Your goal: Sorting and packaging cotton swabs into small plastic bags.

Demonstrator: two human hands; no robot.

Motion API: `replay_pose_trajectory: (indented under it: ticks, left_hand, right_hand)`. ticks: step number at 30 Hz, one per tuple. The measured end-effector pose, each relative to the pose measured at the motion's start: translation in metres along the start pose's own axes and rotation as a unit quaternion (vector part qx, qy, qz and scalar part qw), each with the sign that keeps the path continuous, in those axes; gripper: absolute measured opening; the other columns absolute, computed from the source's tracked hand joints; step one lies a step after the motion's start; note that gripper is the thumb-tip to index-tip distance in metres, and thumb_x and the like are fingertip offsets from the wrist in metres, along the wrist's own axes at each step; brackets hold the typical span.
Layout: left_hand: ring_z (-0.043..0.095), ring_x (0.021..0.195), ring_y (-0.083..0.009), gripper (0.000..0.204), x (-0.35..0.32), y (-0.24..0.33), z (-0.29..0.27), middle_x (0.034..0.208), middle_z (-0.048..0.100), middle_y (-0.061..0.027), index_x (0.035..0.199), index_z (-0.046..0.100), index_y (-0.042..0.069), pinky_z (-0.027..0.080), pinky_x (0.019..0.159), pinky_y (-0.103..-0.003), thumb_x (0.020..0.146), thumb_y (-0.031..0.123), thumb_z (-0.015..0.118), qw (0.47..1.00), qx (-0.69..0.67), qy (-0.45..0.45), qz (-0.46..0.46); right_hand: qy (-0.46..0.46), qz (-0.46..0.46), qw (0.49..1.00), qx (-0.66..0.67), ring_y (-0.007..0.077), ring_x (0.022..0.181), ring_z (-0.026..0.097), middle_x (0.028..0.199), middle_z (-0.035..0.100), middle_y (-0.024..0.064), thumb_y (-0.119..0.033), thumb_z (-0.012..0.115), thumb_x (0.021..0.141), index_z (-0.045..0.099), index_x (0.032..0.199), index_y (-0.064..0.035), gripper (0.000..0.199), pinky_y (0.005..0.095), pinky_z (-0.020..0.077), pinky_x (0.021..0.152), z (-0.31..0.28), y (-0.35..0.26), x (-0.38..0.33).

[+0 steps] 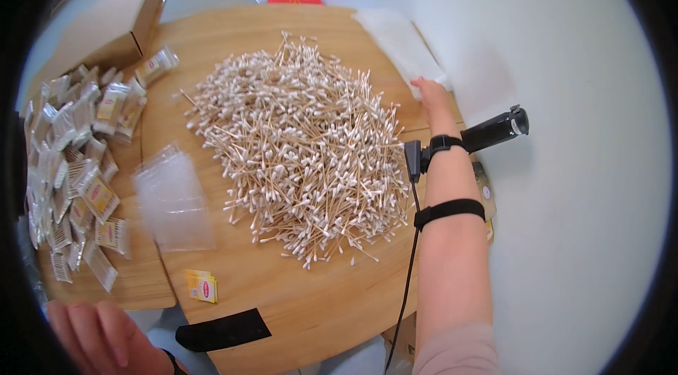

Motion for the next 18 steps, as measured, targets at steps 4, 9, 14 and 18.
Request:
replay_pose_trajectory:
  ticks: [4, 9, 14, 18]
  left_hand:
    - [0.055, 0.079, -0.0133, 0.020, -0.010, -0.025, 0.011, 0.087, 0.057, 0.0022, 0.074, 0.059, 0.017, 0.040, 0.067, -0.030, 0.077, 0.009, 0.077, 0.997, -0.034, 0.007, 0.071]
    - [0.053, 0.079, -0.0150, 0.019, -0.033, 0.007, 0.027, 0.088, 0.056, -0.0002, 0.077, 0.056, 0.015, 0.041, 0.068, -0.031, 0.081, 0.016, 0.075, 0.991, -0.006, -0.003, 0.132]
    - [0.053, 0.079, -0.0210, 0.021, -0.061, 0.024, 0.054, 0.091, 0.055, -0.0068, 0.085, 0.054, 0.014, 0.042, 0.073, -0.034, 0.086, 0.027, 0.070, 0.995, 0.087, 0.024, 0.032]
    - [0.059, 0.106, -0.0222, 0.029, -0.084, -0.043, 0.039, 0.121, 0.058, -0.0125, 0.120, 0.055, -0.001, 0.045, 0.093, -0.032, 0.094, 0.009, 0.056, 0.960, 0.170, -0.114, -0.190]
  right_hand:
    - [0.053, 0.071, 0.988, 0.130, 0.0070, 0.062, 0.038, 0.084, 0.067, -0.0011, -0.029, 0.057, 0.091, 0.071, 0.091, -0.0063, 0.026, 0.0243, 0.0293, 0.057, -0.051, 0.002, -0.032]
    - [0.070, 0.129, 0.947, 0.287, 0.0110, 0.084, 0.056, 0.090, 0.067, 0.0077, -0.018, 0.056, 0.093, 0.064, 0.095, 0.0012, 0.021, 0.0236, 0.0453, 0.076, -0.045, -0.027, -0.062]
    - [0.095, -0.016, 0.916, 0.390, 0.0125, 0.088, 0.057, 0.097, 0.064, 0.0076, -0.016, 0.055, 0.095, 0.063, 0.102, 0.0032, 0.022, 0.0242, 0.0462, 0.078, -0.062, -0.112, -0.126]
    - [0.021, -0.183, 0.979, 0.087, 0.0145, 0.093, 0.060, 0.100, 0.064, 0.0062, -0.003, 0.056, 0.091, 0.062, 0.109, 0.0013, 0.019, 0.0272, 0.0480, 0.082, -0.041, -0.246, -0.305]
Point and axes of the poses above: each hand's wrist, its own x-axis towards the middle knuckle, its own z-axis out of the palm, y = z × x, the point moved 5 cm from there along x, towards the middle knuckle
